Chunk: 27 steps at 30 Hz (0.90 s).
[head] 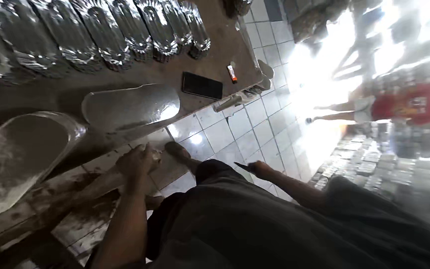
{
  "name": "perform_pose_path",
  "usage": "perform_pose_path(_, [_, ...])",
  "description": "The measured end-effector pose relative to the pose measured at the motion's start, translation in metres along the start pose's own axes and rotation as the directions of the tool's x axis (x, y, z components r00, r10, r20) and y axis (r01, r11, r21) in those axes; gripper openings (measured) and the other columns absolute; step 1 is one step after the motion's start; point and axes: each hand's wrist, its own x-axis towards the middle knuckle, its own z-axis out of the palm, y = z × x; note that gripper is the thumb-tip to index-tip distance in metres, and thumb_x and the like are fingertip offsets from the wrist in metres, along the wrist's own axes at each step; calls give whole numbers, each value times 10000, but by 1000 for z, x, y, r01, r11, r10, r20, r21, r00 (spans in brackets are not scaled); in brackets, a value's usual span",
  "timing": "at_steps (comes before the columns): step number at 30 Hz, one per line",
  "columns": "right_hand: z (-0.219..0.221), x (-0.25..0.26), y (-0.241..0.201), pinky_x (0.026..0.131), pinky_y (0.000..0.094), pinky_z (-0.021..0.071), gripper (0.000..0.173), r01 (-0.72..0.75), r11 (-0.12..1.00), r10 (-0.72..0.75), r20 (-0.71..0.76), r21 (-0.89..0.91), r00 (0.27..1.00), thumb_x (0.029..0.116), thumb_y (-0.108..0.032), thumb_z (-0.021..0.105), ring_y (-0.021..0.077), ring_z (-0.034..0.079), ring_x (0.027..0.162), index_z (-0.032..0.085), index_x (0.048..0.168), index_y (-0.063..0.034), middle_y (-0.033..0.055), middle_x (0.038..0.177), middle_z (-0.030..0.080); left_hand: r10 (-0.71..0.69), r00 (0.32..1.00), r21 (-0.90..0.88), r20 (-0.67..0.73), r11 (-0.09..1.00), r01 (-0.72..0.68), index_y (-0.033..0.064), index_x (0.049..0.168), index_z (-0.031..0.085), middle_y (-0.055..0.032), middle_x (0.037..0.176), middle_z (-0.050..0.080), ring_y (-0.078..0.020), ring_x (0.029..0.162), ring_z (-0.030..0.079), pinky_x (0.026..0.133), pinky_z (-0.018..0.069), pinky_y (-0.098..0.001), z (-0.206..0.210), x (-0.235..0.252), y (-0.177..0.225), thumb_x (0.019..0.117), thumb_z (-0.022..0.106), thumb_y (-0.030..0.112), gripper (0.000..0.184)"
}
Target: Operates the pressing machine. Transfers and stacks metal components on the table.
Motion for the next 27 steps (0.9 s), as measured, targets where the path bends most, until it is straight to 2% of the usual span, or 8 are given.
perform_pose_path(2, [10, -28, 36, 998, 611, 507, 292, -145, 984, 147, -5, 99, 989, 1050, -213, 524, 377, 677, 1120, 695, 1247, -82, 192, 1174, 716, -96, 995, 42, 9, 995, 95, 47, 1175, 714, -256, 1172, 698, -457, 1173, 631, 1033, 417, -677, 6, 18, 9, 1029, 465, 566, 593])
perform_pose_path(6, [29, -31, 62, 1034, 574, 511, 313, -216, 941, 221, 11, 262, 975, 990, -238, 626, 306, 683, 1155, 713, 1282, -167, 128, 1226, 727, -177, 984, 68, 39, 982, 174, 65, 1122, 743, -237, 1174, 706, -442, 1171, 637, 1015, 432, -669, 10, 20, 17, 1026, 483, 539, 550])
perform_pose_path(11, [-9, 43, 7, 1063, 546, 503, 312, 17, 978, -9, -40, 208, 999, 993, -209, 616, 274, 672, 1187, 719, 1285, -168, 104, 1253, 723, -38, 999, -74, -13, 997, 37, 87, 1144, 763, -182, 1092, 742, -375, 1070, 691, 975, 490, -621, -31, -13, -11, 1034, 576, 438, 412])
perform_pose_path(15, [-64, 65, -71, 1082, 512, 498, 293, 255, 956, -241, -105, 147, 965, 1013, -208, 612, 261, 674, 1191, 730, 1271, -136, 112, 1253, 725, -158, 962, -174, -223, 977, 120, 95, 1070, 771, -163, 1071, 735, -361, 1079, 676, 991, 488, -626, -114, -84, -34, 1039, 560, 408, 379])
perform_pose_path(17, [-72, 70, -98, 1054, 515, 513, 285, 366, 924, -354, -116, 107, 928, 1000, -188, 627, 273, 690, 1148, 736, 1247, -96, 138, 1212, 734, -183, 888, -259, -421, 963, 76, 25, 1103, 727, -215, 1097, 700, -382, 1060, 667, 945, 508, -624, -161, -139, -63, 1064, 540, 337, 366])
perform_pose_path(20, [-66, 78, -121, 1043, 528, 520, 268, 428, 904, -426, -76, 12, 901, 994, -207, 655, 286, 699, 1125, 751, 1209, -80, 150, 1179, 743, -367, 717, -484, -593, 874, 47, 68, 1366, 620, -173, 1382, 611, -262, 1222, 617, 1056, 491, -493, -235, -220, -108, 1098, 437, 341, 424])
perform_pose_path(24, [-48, 77, -128, 1002, 574, 530, 285, 403, 905, -410, -30, -134, 911, 1003, -297, 633, 309, 710, 1081, 771, 1161, -104, 151, 1126, 756, -594, 397, -677, -699, 729, -102, 85, 1231, 680, -40, 1156, 696, -82, 1033, 656, 941, 551, -341, -332, -266, -179, 1045, 526, 376, 377])
perform_pose_path(27, [-57, -2, -187, 1043, 463, 492, 246, 339, 925, -339, 31, -171, 940, 1013, -86, 611, 332, 678, 1097, 717, 1172, 71, 251, 1156, 718, -712, 345, -769, -612, 637, -51, 73, 1238, 635, -57, 1125, 635, -103, 982, 603, 883, 527, -328, -372, -306, -207, 1045, 541, 342, 344])
